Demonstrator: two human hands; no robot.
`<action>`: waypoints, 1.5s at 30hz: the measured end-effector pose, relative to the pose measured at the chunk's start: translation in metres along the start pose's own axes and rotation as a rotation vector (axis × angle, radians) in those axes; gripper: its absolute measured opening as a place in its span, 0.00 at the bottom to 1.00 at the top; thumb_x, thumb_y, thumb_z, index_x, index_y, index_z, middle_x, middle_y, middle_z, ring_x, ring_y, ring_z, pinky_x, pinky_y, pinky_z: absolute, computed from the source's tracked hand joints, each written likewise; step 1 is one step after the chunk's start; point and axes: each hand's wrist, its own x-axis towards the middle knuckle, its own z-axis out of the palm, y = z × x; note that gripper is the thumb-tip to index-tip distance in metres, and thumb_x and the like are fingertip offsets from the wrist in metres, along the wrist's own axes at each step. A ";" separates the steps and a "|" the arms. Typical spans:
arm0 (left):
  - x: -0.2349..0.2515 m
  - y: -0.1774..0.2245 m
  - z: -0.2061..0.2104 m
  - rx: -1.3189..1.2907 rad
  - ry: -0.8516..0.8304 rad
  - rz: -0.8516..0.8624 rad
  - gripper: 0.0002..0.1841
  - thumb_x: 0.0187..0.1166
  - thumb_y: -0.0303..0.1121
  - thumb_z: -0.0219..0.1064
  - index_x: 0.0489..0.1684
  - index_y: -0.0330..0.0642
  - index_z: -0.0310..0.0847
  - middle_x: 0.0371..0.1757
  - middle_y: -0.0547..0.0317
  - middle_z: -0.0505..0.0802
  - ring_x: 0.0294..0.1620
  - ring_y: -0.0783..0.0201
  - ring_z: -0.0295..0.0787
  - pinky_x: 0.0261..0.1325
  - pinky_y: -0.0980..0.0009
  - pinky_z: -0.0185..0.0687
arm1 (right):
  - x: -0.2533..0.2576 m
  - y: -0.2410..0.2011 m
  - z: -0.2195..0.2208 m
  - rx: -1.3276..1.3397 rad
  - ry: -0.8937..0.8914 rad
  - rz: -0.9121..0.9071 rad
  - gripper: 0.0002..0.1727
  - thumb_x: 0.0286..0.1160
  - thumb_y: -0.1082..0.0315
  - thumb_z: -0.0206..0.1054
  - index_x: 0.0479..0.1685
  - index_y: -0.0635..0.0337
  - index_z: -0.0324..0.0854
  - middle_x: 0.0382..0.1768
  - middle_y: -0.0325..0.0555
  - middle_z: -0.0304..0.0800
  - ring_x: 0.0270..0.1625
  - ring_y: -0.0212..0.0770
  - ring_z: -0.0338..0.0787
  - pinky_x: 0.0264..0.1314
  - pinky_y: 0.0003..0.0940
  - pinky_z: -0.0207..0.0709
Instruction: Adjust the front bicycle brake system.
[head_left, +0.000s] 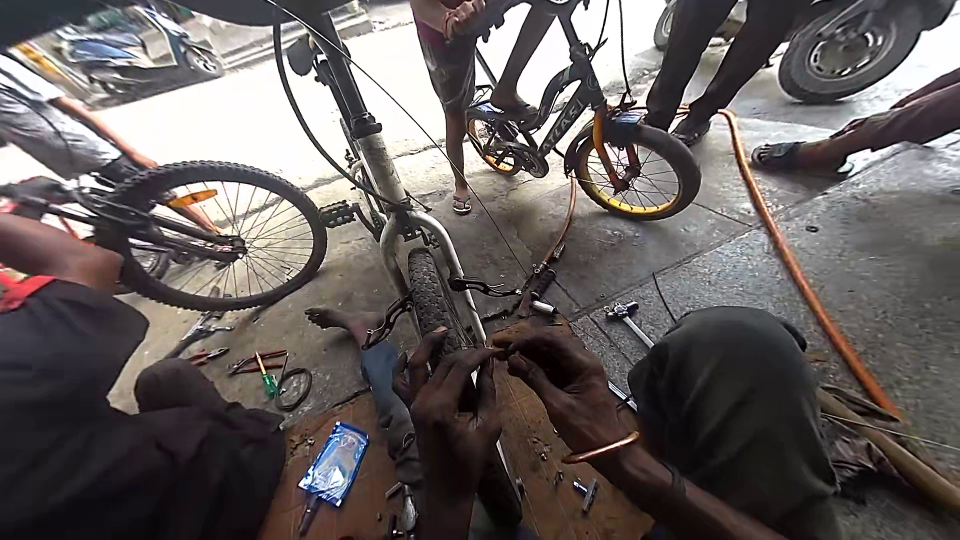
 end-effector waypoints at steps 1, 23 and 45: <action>0.000 0.000 0.000 0.000 0.001 -0.001 0.08 0.73 0.39 0.70 0.41 0.58 0.97 0.46 0.76 0.97 0.75 0.57 0.79 0.83 0.40 0.55 | 0.000 0.000 0.001 -0.010 0.024 -0.027 0.09 0.74 0.74 0.74 0.50 0.60 0.91 0.47 0.46 0.95 0.42 0.41 0.95 0.46 0.34 0.93; 0.001 -0.001 -0.002 0.002 0.018 0.025 0.10 0.73 0.38 0.68 0.41 0.56 0.98 0.47 0.73 0.98 0.73 0.58 0.82 0.78 0.39 0.56 | -0.008 0.010 0.004 -0.075 0.011 -0.155 0.07 0.69 0.77 0.75 0.44 0.64 0.94 0.37 0.44 0.98 0.35 0.36 0.96 0.40 0.30 0.94; 0.000 0.000 -0.004 -0.023 -0.003 0.058 0.08 0.72 0.37 0.71 0.39 0.55 0.98 0.45 0.72 0.98 0.66 0.64 0.86 0.81 0.36 0.50 | 0.008 0.005 -0.001 0.093 -0.123 0.060 0.10 0.71 0.75 0.76 0.50 0.62 0.92 0.41 0.48 0.95 0.35 0.40 0.94 0.40 0.32 0.93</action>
